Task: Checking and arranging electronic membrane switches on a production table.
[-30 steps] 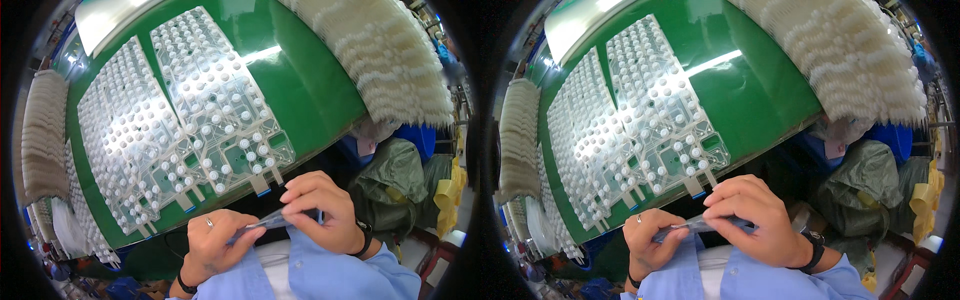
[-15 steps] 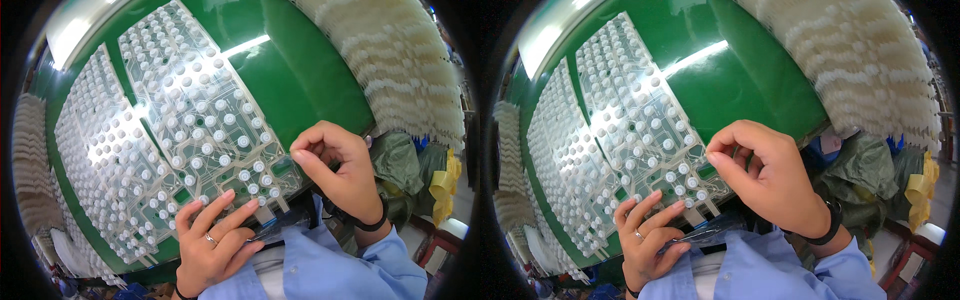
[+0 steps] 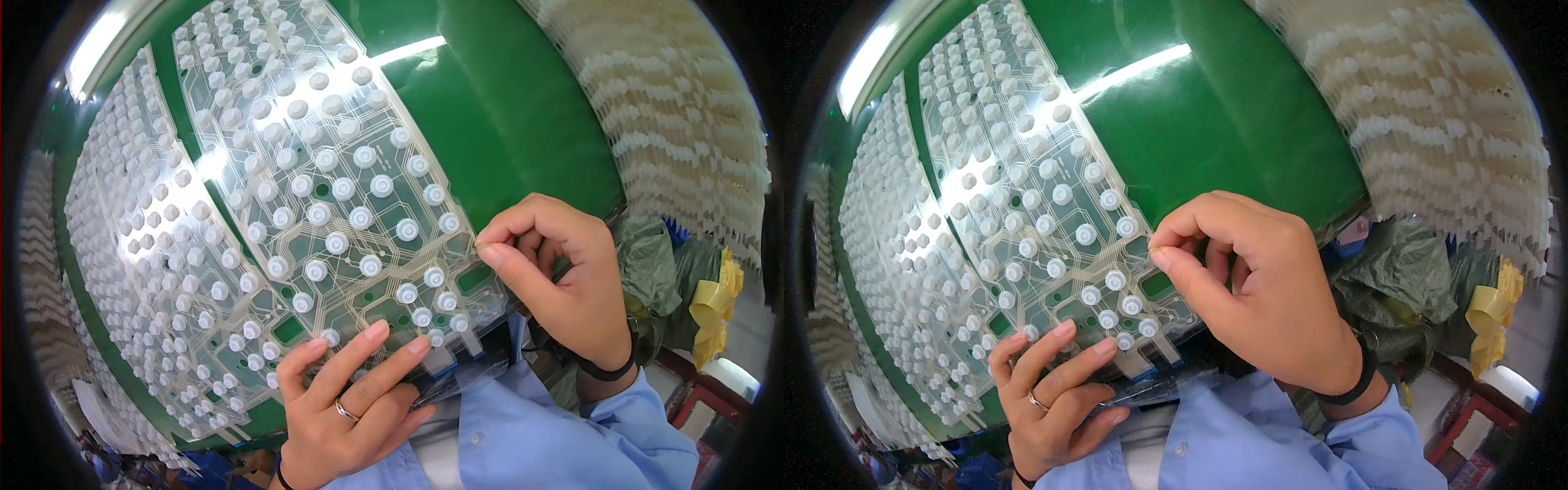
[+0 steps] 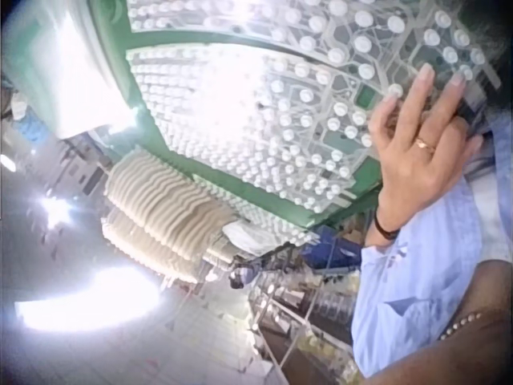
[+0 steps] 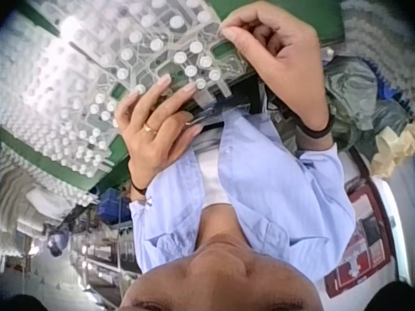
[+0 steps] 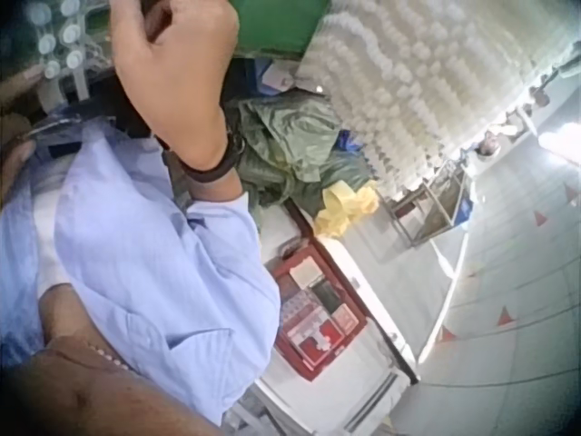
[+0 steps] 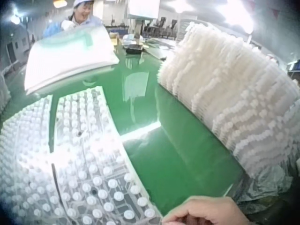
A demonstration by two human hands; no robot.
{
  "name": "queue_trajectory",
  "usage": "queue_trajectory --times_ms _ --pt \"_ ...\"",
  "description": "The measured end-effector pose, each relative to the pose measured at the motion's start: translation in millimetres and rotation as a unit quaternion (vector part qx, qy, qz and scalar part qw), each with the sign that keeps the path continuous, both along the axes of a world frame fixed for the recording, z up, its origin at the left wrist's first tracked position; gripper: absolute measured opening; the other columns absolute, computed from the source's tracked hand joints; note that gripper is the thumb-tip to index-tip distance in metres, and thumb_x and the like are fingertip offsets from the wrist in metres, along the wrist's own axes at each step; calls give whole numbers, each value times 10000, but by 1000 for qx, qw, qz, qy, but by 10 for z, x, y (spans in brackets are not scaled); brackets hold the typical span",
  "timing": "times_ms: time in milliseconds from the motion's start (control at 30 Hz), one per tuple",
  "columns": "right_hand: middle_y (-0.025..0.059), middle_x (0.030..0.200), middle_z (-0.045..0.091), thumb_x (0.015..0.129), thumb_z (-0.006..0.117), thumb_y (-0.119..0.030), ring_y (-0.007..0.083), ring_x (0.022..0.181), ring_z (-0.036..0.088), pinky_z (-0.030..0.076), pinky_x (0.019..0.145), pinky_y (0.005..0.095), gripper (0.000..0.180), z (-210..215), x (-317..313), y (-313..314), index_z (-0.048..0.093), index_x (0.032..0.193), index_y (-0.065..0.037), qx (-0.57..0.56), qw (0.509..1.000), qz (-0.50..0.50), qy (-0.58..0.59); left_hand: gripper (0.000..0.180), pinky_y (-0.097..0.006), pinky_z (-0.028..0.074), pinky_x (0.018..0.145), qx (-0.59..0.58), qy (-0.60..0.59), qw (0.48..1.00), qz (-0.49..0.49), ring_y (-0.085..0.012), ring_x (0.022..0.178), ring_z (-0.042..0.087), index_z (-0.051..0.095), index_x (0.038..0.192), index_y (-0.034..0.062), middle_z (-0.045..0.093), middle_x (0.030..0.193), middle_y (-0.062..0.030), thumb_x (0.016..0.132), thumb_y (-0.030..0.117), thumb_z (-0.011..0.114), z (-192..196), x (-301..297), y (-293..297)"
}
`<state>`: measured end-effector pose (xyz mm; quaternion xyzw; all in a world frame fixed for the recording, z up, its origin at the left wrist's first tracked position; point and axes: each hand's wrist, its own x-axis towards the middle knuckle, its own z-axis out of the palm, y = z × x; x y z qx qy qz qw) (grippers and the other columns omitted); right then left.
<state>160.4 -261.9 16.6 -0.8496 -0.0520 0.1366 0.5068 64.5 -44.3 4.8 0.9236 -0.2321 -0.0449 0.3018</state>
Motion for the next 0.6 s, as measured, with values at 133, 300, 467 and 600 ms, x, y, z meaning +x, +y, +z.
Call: queue_trajectory --times_ms 133,300,467,600 --pt "-24 734 591 836 658 -10 -4 561 455 307 490 165 23 14 6 4 660 859 -9 2 1000 -12 20 233 -470 276 1025 0 0 1000 3 -265 1214 540 620 727 154 685 1149 18 746 353 740 5 -2 -7" --pt "-26 739 591 836 656 -8 -4 560 448 301 488 169 23 -5 -5 10 658 859 -11 -1 1000 -11 12 236 -470 275 1032 -2 -4 1000 6 -263 1215 542 619 724 152 685 1148 17 747 353 739 -1 -2 -14" --pt "-29 741 587 836 653 -6 -5 558 444 300 491 168 24 -6 -9 20 656 860 -13 -15 1000 -11 1 236 -467 276 1033 -1 -2 1000 7 -260 1218 541 619 727 151 685 1150 18 743 351 743 3 -2 -18" --pt "-30 740 588 833 655 -5 -6 556 443 301 492 166 29 -4 -10 22 655 860 -15 -11 1000 -14 9 235 -467 277 1034 -2 3 1000 8 -260 1221 539 620 731 152 684 1152 20 735 348 750 5 -2 -17"
